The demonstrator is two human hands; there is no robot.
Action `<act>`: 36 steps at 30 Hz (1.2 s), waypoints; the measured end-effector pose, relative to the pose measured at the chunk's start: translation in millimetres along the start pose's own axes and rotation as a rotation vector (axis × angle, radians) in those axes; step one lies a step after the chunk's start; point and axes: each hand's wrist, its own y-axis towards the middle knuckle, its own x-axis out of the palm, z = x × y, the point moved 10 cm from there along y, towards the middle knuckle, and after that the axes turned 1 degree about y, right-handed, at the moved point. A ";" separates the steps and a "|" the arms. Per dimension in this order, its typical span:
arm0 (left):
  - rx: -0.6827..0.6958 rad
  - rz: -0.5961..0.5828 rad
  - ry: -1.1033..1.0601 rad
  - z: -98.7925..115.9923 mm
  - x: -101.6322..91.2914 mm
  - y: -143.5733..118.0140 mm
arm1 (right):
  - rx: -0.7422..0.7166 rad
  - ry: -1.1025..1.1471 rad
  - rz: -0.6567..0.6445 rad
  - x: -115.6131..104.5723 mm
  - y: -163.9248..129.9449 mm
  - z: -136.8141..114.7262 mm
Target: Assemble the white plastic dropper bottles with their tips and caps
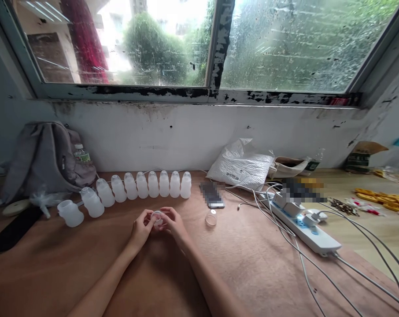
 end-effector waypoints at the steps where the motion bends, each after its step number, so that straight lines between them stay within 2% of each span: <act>1: -0.006 0.008 -0.020 -1.3 -0.4 0.4 | -0.006 -0.043 -0.022 3.4 -0.1 -0.1; 6: 0.009 -0.080 -0.045 0.8 10.0 -0.8 | -0.067 -0.247 0.052 -2.6 2.3 4.1; 12: 0.136 -0.195 0.107 19.8 20.1 -9.5 | -0.106 -0.374 0.158 -17.6 1.2 4.8; 17: 0.190 -0.171 0.194 24.3 19.6 -13.2 | -0.106 -0.361 0.098 -13.4 2.3 2.3; 22: 0.250 -0.143 0.275 26.3 20.4 -14.6 | -0.191 -0.379 0.078 -11.0 5.2 -5.2; 27: 0.254 -0.166 0.348 28.0 21.3 -16.4 | -0.158 -0.336 0.046 -10.0 7.4 4.1; 36: 0.289 -0.169 0.405 34.6 22.2 -17.5 | -0.142 -0.314 0.095 -13.7 8.2 7.8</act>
